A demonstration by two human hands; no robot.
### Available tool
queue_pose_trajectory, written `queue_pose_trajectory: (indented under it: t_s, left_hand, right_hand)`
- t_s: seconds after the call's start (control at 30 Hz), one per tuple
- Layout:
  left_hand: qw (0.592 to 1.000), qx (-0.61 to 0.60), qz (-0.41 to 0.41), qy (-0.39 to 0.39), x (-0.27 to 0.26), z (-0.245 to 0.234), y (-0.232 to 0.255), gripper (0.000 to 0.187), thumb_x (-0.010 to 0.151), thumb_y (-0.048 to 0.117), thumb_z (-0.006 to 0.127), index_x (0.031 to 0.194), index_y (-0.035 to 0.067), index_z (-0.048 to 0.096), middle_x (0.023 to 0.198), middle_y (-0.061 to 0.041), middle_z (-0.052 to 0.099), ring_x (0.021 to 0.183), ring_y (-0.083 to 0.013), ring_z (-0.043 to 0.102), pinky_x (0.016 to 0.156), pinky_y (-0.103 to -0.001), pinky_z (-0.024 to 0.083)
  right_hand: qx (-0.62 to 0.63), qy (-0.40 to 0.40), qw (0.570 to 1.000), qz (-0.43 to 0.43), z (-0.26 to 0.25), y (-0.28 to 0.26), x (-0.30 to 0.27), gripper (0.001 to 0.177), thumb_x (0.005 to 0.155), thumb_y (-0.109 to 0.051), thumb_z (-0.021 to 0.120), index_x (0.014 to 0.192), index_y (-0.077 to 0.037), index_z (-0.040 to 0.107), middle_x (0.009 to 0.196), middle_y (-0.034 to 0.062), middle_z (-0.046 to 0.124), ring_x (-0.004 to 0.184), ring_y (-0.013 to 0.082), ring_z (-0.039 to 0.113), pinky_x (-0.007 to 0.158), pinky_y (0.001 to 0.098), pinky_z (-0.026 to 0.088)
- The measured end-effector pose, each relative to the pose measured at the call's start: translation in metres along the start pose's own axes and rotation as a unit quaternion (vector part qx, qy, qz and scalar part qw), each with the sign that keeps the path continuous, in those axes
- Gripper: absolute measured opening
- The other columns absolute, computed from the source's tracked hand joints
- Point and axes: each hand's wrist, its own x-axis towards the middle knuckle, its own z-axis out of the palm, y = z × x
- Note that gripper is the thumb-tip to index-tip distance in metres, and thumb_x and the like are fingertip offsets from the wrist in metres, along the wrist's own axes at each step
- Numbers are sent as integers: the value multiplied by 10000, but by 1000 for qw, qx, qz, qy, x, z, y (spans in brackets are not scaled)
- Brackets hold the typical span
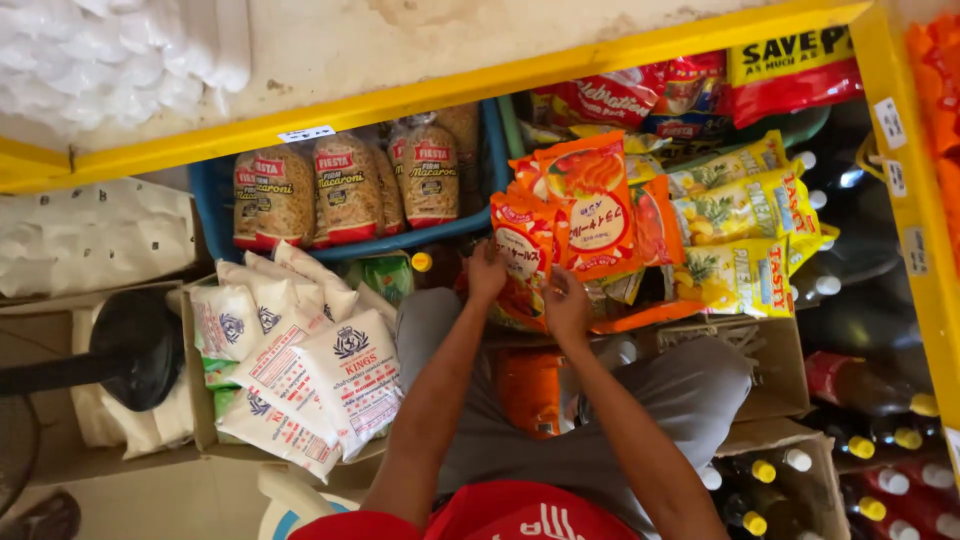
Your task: The recorder is organizing and stocking various snack bags into shelves and crates in a grocery store.
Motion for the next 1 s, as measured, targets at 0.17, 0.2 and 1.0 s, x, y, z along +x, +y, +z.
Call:
queue_pose_trajectory:
  t_s: [0.17, 0.2, 1.0]
  left_hand:
    - [993, 94, -68, 36, 26, 15, -33, 778, 993, 496, 731, 1515, -8, 449, 1421, -285, 537, 1317, -412, 485, 1096, -448, 394]
    - [988, 57, -140, 6, 36, 21, -27, 833, 1055, 591, 688, 1571, 18, 374, 1490, -284, 453, 1364, -429, 394, 1115, -461, 332]
    - [952, -185, -150, -189, -80, -35, 154, 474, 855, 254, 842, 1214, -2, 669, 1103, -90, 752, 965, -167, 706, 845, -331, 586]
  right_hand:
    - [-56, 27, 997, -35, 4, 24, -1, 386, 916, -89, 701, 1297, -32, 676, 1143, 111, 768, 1041, 193, 740, 890, 328, 595]
    - [-118, 47, 991, -47, 3, 24, 5, 390, 915, -64, 662, 1302, -40, 704, 1117, 112, 790, 1030, 195, 754, 910, 336, 592]
    - [272, -138, 933, 191, -108, -43, -29, 277, 953, -131, 732, 1147, 63, 701, 1014, 118, 770, 845, 193, 726, 752, 349, 591]
